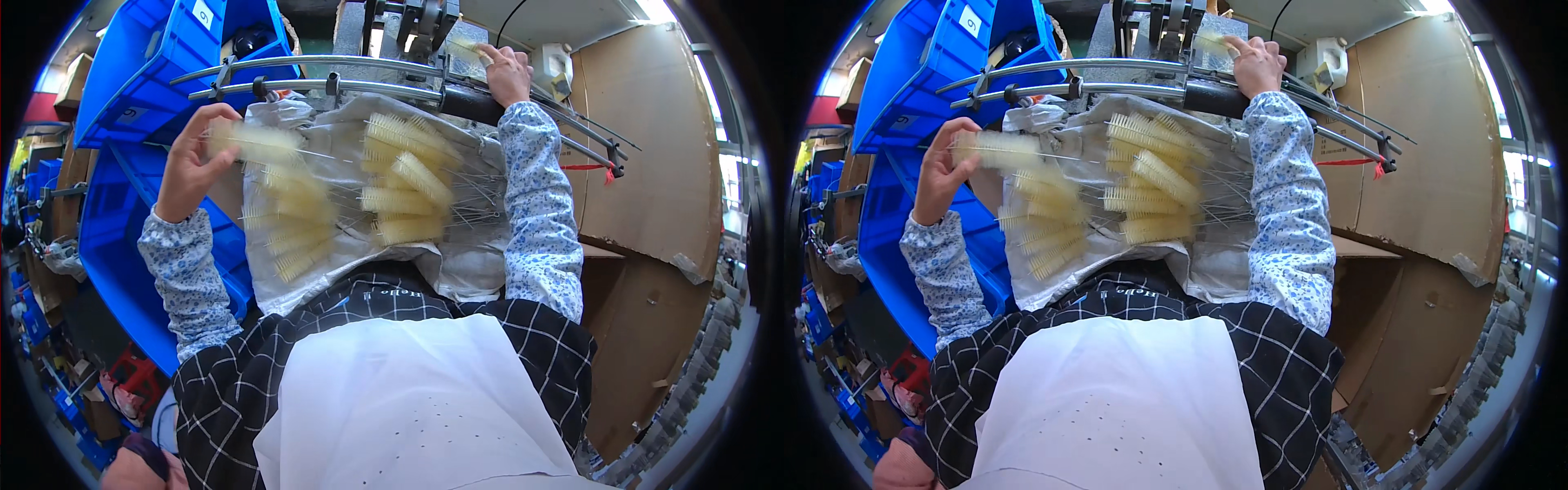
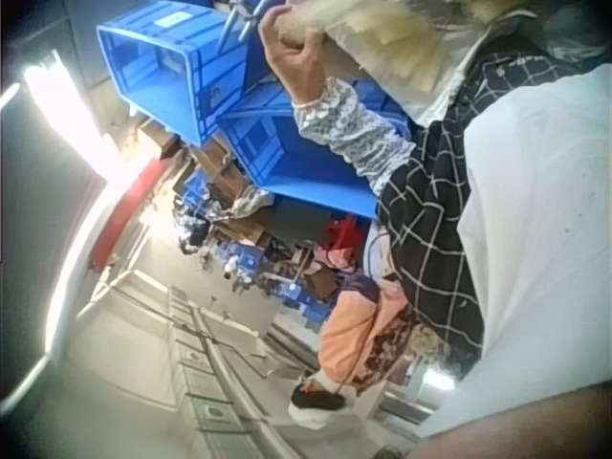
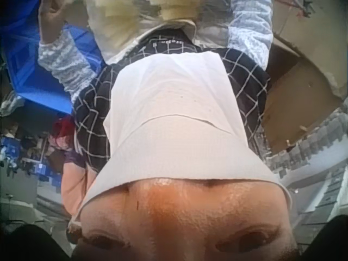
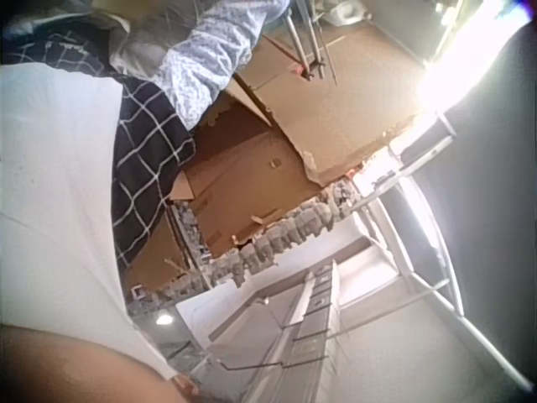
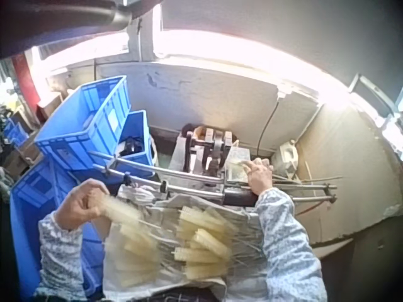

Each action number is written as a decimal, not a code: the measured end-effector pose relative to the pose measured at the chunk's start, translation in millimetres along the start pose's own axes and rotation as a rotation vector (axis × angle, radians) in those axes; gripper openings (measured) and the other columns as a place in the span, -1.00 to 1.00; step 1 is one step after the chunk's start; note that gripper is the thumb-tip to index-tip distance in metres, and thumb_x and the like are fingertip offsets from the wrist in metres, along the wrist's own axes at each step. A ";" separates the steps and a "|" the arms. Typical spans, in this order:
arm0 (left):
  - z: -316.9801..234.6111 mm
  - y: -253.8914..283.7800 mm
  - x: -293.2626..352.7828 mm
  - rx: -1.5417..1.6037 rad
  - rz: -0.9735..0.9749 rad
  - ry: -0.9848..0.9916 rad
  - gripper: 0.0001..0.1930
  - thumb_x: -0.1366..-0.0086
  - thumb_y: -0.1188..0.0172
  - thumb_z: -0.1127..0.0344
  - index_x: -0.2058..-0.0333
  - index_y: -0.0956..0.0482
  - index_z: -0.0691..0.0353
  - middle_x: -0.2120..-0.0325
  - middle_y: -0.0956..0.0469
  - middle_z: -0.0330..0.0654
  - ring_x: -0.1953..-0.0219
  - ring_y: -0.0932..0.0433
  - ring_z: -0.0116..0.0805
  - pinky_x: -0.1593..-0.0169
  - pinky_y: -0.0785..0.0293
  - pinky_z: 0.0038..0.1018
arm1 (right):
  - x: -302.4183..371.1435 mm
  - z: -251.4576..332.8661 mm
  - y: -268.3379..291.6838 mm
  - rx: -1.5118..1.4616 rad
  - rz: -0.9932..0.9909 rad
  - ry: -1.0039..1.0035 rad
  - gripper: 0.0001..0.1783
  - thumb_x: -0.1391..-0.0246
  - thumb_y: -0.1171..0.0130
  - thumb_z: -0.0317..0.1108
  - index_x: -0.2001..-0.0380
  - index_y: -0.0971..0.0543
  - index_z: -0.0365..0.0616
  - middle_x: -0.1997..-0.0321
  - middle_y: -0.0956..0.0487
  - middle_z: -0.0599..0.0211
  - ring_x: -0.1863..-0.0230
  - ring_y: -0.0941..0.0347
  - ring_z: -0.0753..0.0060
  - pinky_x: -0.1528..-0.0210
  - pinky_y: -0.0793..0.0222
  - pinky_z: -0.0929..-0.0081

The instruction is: The person repeatedly picks up yellow bristle brushes and inserts their metal rods into a horizontal metal fixture. They continue this process, adding brushes one by one to the fixture while standing in a workshop environment.

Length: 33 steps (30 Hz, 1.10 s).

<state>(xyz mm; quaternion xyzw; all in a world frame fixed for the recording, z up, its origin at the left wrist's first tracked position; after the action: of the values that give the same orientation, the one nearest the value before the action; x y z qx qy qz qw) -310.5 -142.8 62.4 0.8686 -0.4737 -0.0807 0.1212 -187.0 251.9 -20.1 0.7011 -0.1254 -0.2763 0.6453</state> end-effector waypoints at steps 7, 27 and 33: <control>-15.5 15.0 3.2 -0.055 -0.133 -0.017 -0.69 -0.02 -0.04 0.51 0.21 -0.28 0.24 0.35 -0.31 -0.32 0.31 -0.28 -0.62 0.21 -0.22 -0.66 | -17.0 -6.7 -20.9 0.040 -0.044 0.128 -0.62 -0.06 0.18 -0.24 0.02 -0.33 0.39 0.08 -0.36 0.47 -0.08 -0.12 0.39 -0.03 0.01 0.16; -45.7 69.2 34.3 0.154 -0.507 -0.246 -0.67 0.03 -0.01 0.47 0.21 -0.27 0.23 0.31 -0.28 -0.12 0.42 -0.28 -0.49 0.42 -0.25 -0.64 | 2.4 19.7 -11.6 -0.171 -0.057 -0.195 -0.70 0.13 0.07 -0.37 0.25 -0.46 -0.09 0.20 -0.46 0.33 0.13 -0.37 0.28 0.15 -0.24 0.10; -47.8 48.9 16.2 0.181 -0.392 -0.266 -0.68 0.03 0.00 0.46 0.22 -0.25 0.23 0.32 -0.29 -0.12 0.43 -0.28 -0.49 0.42 -0.25 -0.63 | -6.4 79.3 -1.9 -0.153 -0.034 -0.236 -0.74 0.04 0.13 -0.37 0.26 -0.46 -0.11 0.18 -0.45 0.35 0.10 -0.35 0.35 0.11 -0.19 0.16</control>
<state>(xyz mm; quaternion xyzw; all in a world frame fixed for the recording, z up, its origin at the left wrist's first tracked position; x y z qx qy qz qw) -328.8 -175.5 121.9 0.9328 -0.3135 -0.1735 -0.0381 -236.1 189.3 -21.7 0.6145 -0.1669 -0.3762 0.6730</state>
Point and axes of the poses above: each hand's wrist, its own x-axis away from the middle knuckle, its own y-axis out of the back of the hand, z = x × y, the point moved 8 cm from there along -x, towards the middle knuckle
